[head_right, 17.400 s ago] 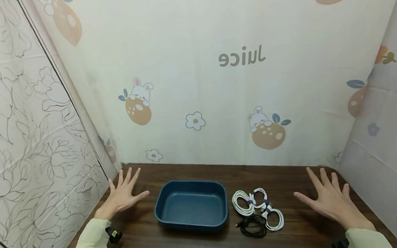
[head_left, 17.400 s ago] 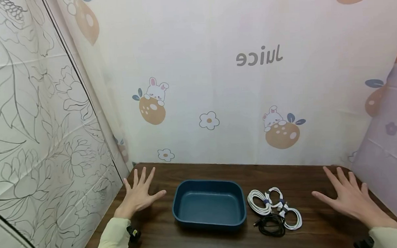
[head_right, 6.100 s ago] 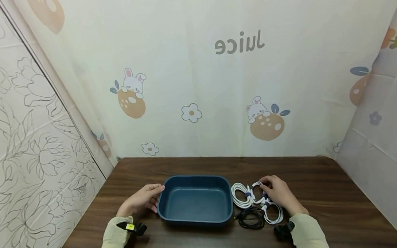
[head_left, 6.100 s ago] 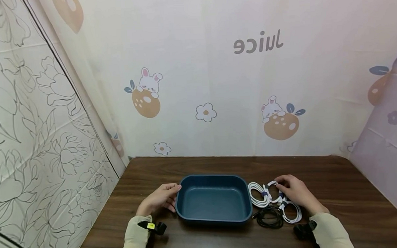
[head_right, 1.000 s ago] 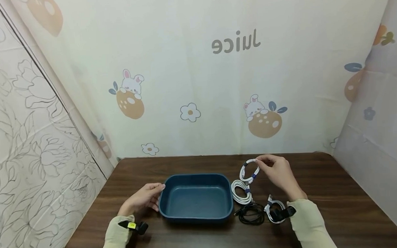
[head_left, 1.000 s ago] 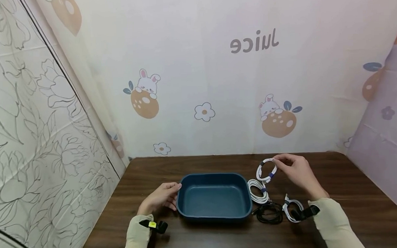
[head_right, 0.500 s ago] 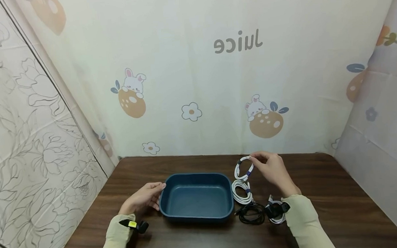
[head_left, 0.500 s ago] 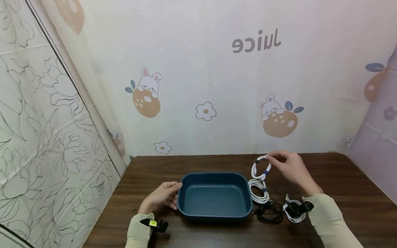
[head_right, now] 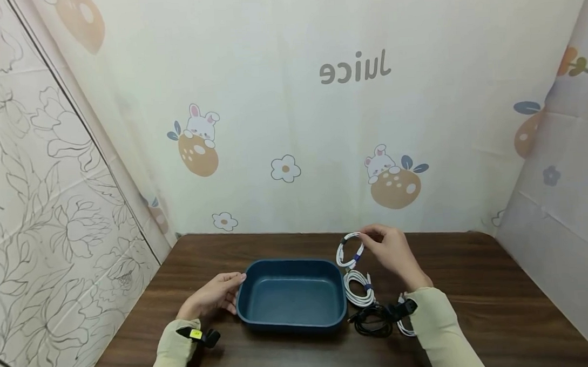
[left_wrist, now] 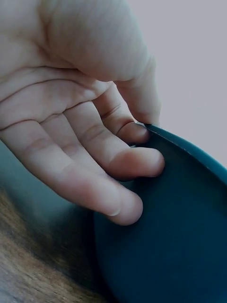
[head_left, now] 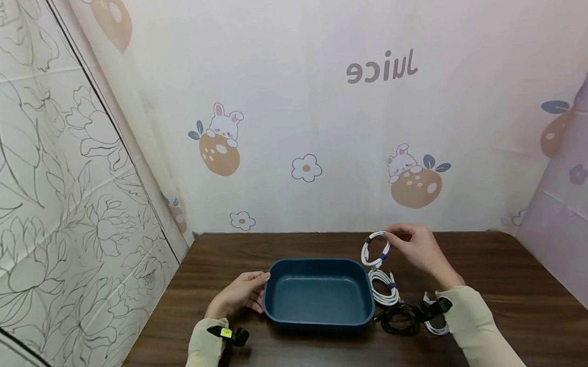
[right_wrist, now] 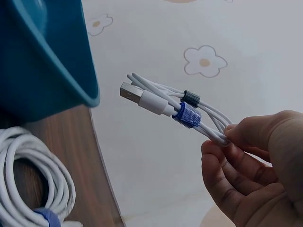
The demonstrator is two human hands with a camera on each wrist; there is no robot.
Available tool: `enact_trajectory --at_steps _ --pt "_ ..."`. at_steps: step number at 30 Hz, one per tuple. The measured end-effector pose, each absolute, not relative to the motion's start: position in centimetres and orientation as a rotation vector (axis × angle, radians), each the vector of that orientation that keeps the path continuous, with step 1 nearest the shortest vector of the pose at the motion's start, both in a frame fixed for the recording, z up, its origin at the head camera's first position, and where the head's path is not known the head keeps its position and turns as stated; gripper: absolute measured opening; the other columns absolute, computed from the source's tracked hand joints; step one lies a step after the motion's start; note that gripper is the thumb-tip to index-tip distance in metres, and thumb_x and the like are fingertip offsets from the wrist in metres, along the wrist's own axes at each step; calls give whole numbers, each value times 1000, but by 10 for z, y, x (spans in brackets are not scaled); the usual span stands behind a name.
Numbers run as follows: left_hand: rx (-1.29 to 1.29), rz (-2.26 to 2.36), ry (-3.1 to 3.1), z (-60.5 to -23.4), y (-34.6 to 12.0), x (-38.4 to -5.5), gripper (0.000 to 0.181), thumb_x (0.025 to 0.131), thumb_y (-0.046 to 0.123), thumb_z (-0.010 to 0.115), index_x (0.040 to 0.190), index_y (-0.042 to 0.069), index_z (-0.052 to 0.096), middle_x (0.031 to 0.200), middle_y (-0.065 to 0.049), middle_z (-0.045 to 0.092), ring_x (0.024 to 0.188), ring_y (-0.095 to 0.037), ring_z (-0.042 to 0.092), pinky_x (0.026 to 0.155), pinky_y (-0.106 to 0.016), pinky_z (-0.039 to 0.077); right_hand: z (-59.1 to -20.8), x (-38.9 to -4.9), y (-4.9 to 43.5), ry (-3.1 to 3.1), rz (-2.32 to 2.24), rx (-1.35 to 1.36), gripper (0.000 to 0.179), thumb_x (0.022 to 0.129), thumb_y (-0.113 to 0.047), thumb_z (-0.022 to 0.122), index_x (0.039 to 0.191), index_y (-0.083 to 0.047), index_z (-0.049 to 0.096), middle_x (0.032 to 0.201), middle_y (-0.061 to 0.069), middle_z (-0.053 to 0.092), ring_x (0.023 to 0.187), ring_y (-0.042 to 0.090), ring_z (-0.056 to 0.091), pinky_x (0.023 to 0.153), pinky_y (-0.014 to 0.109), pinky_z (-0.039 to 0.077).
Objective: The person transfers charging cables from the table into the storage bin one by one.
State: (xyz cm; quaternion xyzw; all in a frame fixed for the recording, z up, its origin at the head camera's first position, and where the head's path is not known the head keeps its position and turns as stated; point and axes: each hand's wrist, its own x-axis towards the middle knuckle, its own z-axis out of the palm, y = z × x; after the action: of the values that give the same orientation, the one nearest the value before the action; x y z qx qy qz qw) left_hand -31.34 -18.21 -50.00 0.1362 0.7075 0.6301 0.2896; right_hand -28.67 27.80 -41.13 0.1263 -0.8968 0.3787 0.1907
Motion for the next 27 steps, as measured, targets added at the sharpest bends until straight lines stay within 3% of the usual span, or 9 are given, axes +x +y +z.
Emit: enact_trajectory --at_steps 13,20,27 --pt "353 1783 1716 -516 -183 -316 33 110 42 47 101 13 59 70 5 62 60 -9 62 59 -25 59 -407 -293 257 -2535 1147 378 21 102 -22 67 115 -6 75 100 12 76 82 19 72 68 23 57" --pt "328 1780 1744 -512 -183 -314 33 109 41 49 98 12 61 67 3 63 57 -9 62 57 -25 58 -407 -298 242 -2526 1185 411 19 102 -22 68 112 -8 76 97 14 76 79 11 69 66 24 56" --pt "279 1752 1783 -508 -183 -315 37 108 43 52 95 10 62 62 3 61 50 -8 61 48 -20 53 -403 -301 229 -2516 1211 447 17 102 -21 67 113 -11 76 98 7 75 80 11 69 67 24 57"
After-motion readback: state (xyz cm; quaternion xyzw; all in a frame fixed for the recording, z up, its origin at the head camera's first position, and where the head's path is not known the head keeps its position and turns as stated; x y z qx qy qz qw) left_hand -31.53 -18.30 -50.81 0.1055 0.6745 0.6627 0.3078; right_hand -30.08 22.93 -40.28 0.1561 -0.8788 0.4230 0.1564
